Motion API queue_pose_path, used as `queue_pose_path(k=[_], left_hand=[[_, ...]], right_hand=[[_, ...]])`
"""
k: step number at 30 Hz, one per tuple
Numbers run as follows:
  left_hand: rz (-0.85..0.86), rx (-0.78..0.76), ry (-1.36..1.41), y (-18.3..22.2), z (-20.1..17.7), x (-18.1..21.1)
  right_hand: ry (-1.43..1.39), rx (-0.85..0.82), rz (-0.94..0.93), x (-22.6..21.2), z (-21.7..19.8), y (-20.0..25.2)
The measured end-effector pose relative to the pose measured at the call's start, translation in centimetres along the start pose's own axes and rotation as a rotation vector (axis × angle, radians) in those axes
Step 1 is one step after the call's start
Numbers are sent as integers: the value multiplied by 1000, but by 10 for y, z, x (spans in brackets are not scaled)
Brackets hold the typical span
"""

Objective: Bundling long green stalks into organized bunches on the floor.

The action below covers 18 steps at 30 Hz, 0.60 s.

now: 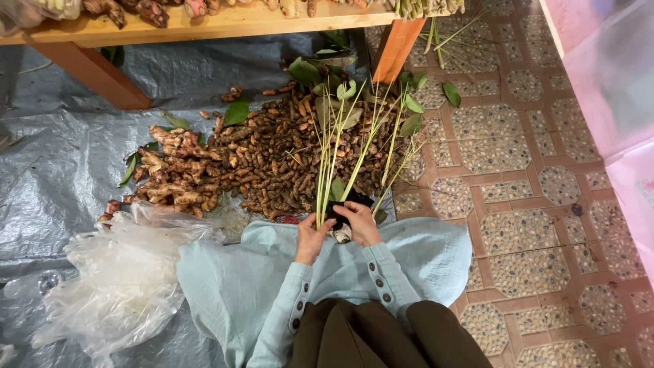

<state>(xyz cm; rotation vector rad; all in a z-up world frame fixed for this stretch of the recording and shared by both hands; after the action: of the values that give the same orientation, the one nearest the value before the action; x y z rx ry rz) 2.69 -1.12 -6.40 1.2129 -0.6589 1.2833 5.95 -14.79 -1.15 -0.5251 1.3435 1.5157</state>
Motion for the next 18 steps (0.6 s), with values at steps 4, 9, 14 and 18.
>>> queue_pose_path(k=[4,9,14,18], left_hand=[[3,-4,8,17,12,39],[-1,-65,47,27,19,63],[-16,-101,94,27,18,57],[-52,-138,140,34,21,62]], right_hand=[[5,9,-14,-32,8,1],[25,131,-40,-34,-16,-46],[-16,175,-122,-76,-17,-58],[-38,215,-238,-95,-35,-86]])
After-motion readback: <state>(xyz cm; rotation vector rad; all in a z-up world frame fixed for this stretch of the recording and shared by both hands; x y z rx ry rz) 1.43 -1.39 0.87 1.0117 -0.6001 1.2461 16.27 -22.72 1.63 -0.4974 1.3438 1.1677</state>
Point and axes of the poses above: each hand's wrist, its own y-axis away from the middle knuckle, its own z-axis out of the palm, x = y × z, the point moved 1 cm from there along -y, towards the middle knuckle, and after that the axes turned 1 degree about -x, right-handed, at the moved point
